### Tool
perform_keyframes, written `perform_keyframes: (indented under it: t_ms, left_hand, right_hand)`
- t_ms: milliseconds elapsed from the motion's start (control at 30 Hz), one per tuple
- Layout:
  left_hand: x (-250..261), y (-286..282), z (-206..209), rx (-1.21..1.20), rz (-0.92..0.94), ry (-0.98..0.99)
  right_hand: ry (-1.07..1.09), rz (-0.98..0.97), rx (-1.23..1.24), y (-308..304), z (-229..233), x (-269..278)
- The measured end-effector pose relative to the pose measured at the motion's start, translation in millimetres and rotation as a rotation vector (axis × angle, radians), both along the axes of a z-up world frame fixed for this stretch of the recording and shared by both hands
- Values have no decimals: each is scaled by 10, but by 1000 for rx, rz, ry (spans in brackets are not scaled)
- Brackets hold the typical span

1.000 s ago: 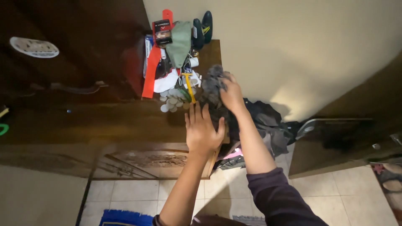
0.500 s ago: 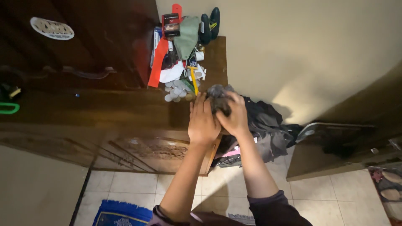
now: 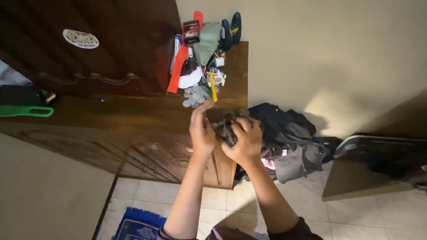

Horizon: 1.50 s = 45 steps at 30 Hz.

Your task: Wiping the surface and doors of a wooden wardrobe with a cloth.

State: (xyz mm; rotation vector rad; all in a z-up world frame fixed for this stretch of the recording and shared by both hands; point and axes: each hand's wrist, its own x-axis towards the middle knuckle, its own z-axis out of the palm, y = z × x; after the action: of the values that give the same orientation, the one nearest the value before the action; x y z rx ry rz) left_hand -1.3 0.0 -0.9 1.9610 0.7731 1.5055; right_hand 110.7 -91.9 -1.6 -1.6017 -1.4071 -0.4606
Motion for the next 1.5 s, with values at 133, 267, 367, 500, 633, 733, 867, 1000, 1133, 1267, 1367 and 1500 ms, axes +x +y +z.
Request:
perform_keyframes:
  t_ms: [133,267,367,500,633,733,867,1000,1133,1267,1367,1500]
  left_hand:
    - [-19,12,-57,-116,12,-43]
    - [-114,-9,19,-20,122,-24]
    - [-264,92,-7,-30,215,-73]
    - [-489,168,8,-133,315,-158]
    - [-605,223,68,-103,303,-191]
    - [-690,283,144,-70,344,-174]
    - [-851,465,107,-128,360,-144]
    - [-1098,606,290,-87,373,-161]
    - [-1336,920,182,-66,444,-207]
    - [-1528,1165,187,-87,446,-266]
    - [-1617,1299,220,-126,466,-279]
    - [-1670,1496,197,-93,430,-313]
  right_hand:
    - [-78,51,40,10,-252,95]
    - [-132,213,101,6,-368,138]
    - [3,395,122,24,-236,38]
    - [498,592,188,286,-11,-306]
    - [806,637,233,1018,239,-623]
    - [1224,740,269,1742,424,-853]
    - [1129,547,165,2725,62,-1095]
    - [610,237,254,3101,-623,-1346]
    - [480,161,253,2771,-196,-1438]
    - [156,61,295,2503,695,-1467]
    - [-176,32,299,2594,749,-1473]
    - [-536,32,225,2571,459,-1542]
